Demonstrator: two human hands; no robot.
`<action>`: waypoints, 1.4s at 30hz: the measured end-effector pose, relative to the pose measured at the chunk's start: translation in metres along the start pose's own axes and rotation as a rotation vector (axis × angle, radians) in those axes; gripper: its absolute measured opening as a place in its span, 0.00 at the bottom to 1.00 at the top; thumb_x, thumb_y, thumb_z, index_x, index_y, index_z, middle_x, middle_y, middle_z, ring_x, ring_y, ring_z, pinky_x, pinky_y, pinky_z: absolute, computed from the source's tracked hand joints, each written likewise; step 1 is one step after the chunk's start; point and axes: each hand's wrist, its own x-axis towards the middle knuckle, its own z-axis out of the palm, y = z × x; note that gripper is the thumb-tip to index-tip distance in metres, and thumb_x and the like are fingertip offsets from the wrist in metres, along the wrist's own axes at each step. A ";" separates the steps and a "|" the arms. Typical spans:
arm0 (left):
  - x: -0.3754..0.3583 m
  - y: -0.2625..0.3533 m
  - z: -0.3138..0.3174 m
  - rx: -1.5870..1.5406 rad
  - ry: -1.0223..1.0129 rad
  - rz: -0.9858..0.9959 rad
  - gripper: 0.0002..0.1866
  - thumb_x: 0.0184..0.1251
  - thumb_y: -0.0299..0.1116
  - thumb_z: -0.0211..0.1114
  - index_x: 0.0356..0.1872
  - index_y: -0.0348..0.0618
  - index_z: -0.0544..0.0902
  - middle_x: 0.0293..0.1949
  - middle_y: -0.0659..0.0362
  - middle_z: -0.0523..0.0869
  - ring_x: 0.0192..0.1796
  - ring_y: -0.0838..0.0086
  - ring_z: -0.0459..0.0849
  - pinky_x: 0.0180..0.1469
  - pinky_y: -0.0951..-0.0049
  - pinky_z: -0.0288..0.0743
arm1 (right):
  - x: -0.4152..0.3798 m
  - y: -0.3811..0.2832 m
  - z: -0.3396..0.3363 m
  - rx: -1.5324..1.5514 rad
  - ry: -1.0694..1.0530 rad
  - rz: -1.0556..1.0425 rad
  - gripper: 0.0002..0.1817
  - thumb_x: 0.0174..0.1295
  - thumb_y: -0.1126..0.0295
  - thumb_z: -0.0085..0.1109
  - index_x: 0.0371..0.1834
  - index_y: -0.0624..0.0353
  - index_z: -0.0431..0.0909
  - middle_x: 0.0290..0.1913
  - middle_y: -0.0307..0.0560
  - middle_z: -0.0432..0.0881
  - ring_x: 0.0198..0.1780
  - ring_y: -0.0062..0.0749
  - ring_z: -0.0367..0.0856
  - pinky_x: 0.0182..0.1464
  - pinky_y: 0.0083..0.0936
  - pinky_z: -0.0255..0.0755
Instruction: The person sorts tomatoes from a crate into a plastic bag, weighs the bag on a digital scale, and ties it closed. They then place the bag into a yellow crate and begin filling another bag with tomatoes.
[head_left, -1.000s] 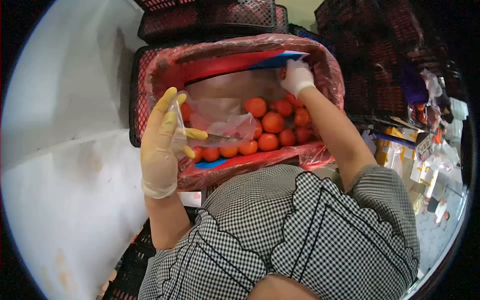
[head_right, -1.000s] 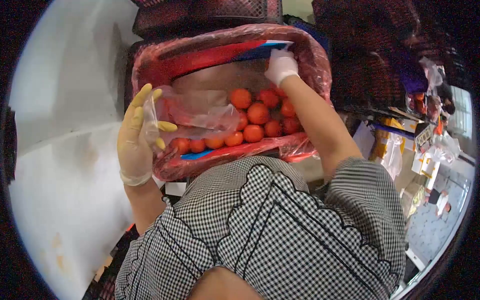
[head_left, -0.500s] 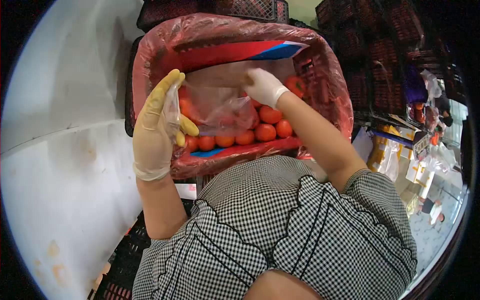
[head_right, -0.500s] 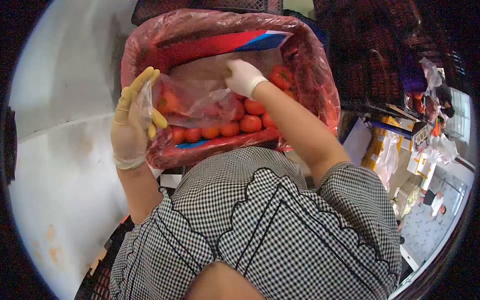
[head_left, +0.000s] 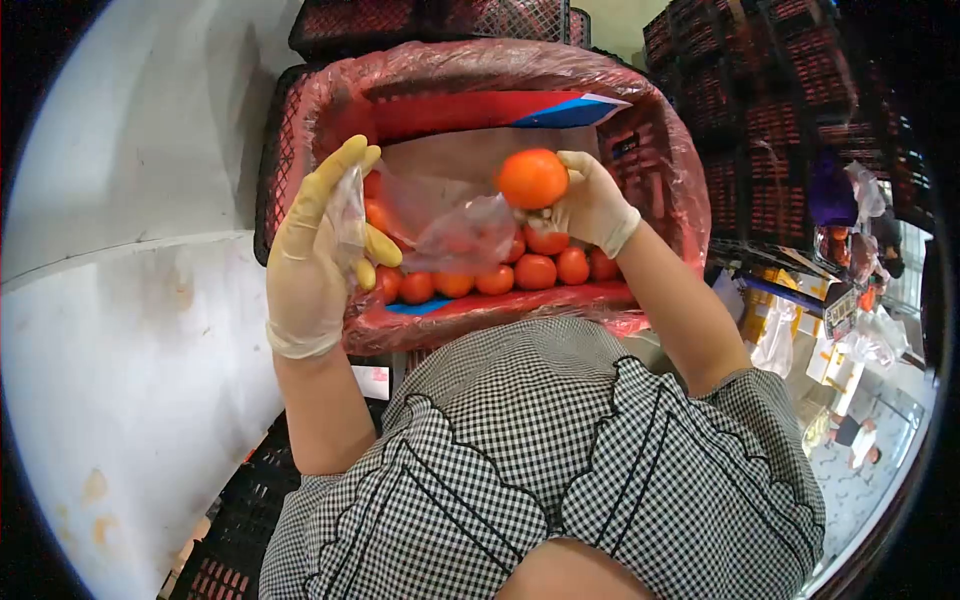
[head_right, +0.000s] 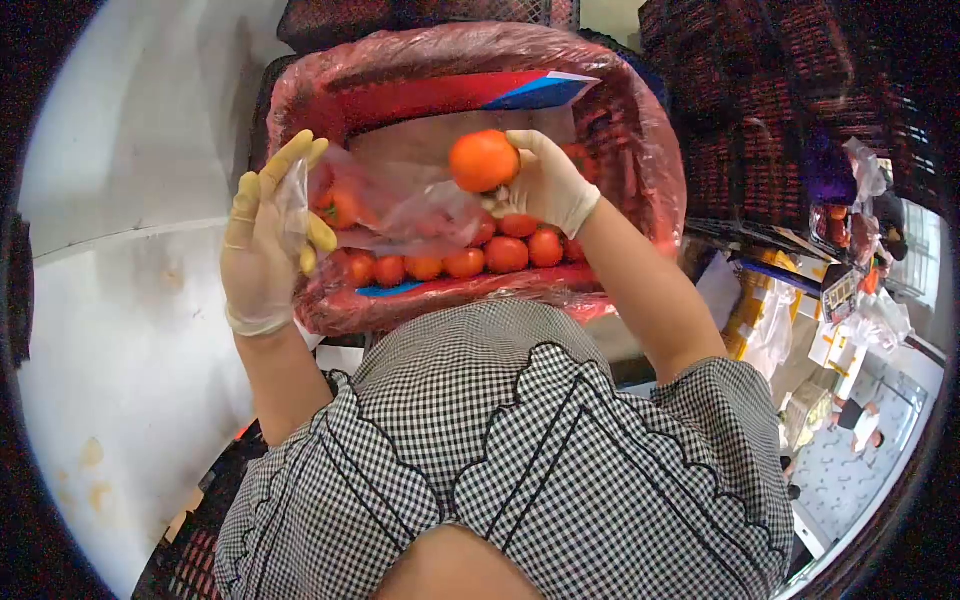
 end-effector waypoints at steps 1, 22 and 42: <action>0.000 0.000 0.000 0.001 -0.010 0.007 0.36 0.72 0.58 0.44 0.65 0.33 0.68 0.65 0.44 0.70 0.24 0.77 0.82 0.17 0.87 0.66 | 0.001 0.003 0.002 0.075 -0.107 0.053 0.30 0.63 0.51 0.46 0.62 0.61 0.67 0.57 0.59 0.76 0.41 0.49 0.83 0.38 0.40 0.81; -0.010 0.008 0.004 0.041 0.002 0.043 0.41 0.69 0.63 0.43 0.66 0.33 0.67 0.65 0.38 0.68 0.22 0.80 0.79 0.17 0.89 0.65 | 0.001 -0.045 -0.053 -2.282 0.708 0.099 0.25 0.45 0.63 0.66 0.49 0.58 0.78 0.53 0.59 0.79 0.54 0.44 0.80 0.55 0.38 0.75; -0.011 0.010 -0.001 -0.009 -0.098 0.050 0.43 0.68 0.66 0.40 0.65 0.34 0.68 0.63 0.38 0.70 0.24 0.78 0.80 0.17 0.87 0.64 | 0.018 0.010 -0.025 -2.265 0.472 -0.205 0.20 0.51 0.65 0.60 0.50 0.53 0.82 0.49 0.55 0.82 0.52 0.50 0.80 0.56 0.37 0.73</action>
